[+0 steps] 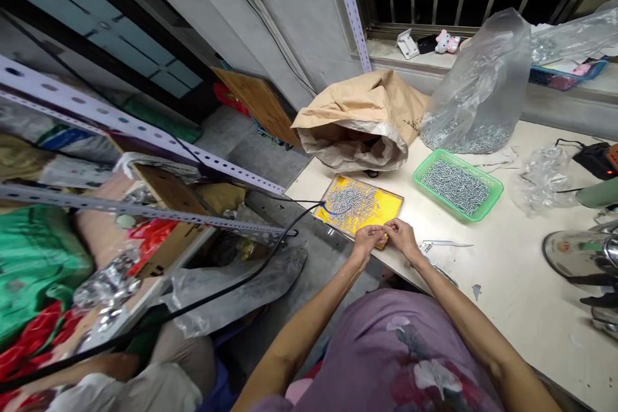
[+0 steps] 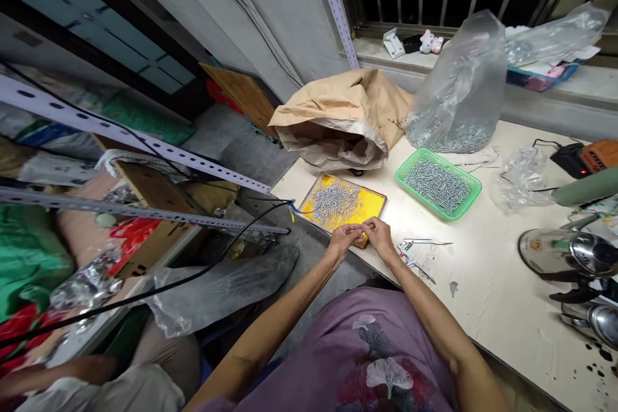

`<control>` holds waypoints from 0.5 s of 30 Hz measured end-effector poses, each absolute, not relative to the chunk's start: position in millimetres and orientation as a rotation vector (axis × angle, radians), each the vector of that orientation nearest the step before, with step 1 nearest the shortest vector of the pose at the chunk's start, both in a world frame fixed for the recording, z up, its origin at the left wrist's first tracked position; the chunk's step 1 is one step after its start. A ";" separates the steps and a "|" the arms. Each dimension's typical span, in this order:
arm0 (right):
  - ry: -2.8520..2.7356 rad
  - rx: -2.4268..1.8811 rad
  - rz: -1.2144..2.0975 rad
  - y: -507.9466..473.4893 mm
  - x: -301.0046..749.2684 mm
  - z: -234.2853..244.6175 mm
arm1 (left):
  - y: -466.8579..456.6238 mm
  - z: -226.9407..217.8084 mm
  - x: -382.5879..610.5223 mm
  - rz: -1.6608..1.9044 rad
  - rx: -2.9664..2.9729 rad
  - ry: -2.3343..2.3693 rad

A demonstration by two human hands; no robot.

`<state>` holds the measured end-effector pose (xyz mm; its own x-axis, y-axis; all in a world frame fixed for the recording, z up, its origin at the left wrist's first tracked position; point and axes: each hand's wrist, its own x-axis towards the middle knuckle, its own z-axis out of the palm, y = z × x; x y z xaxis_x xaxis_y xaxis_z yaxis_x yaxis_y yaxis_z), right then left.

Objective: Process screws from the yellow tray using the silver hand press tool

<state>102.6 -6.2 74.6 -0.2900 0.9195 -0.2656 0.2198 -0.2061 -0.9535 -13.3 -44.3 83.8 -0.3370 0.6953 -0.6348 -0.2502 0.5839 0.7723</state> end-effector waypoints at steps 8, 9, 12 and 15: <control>-1.579 -1.230 1.520 -7.5 82.9 82.3 | -49.3 92.8 -41.8 1.036 0.306 1.595; -1.583 -1.231 1.516 -7.5 80.1 81.2 | -48.9 93.7 -46.2 1.037 0.276 1.572; -1.615 -1.228 1.510 -4.2 72.4 77.8 | -46.2 96.0 -58.9 1.055 0.213 1.522; -1.756 -1.247 1.374 3.6 72.5 76.5 | -44.1 97.4 -66.0 1.034 0.215 1.551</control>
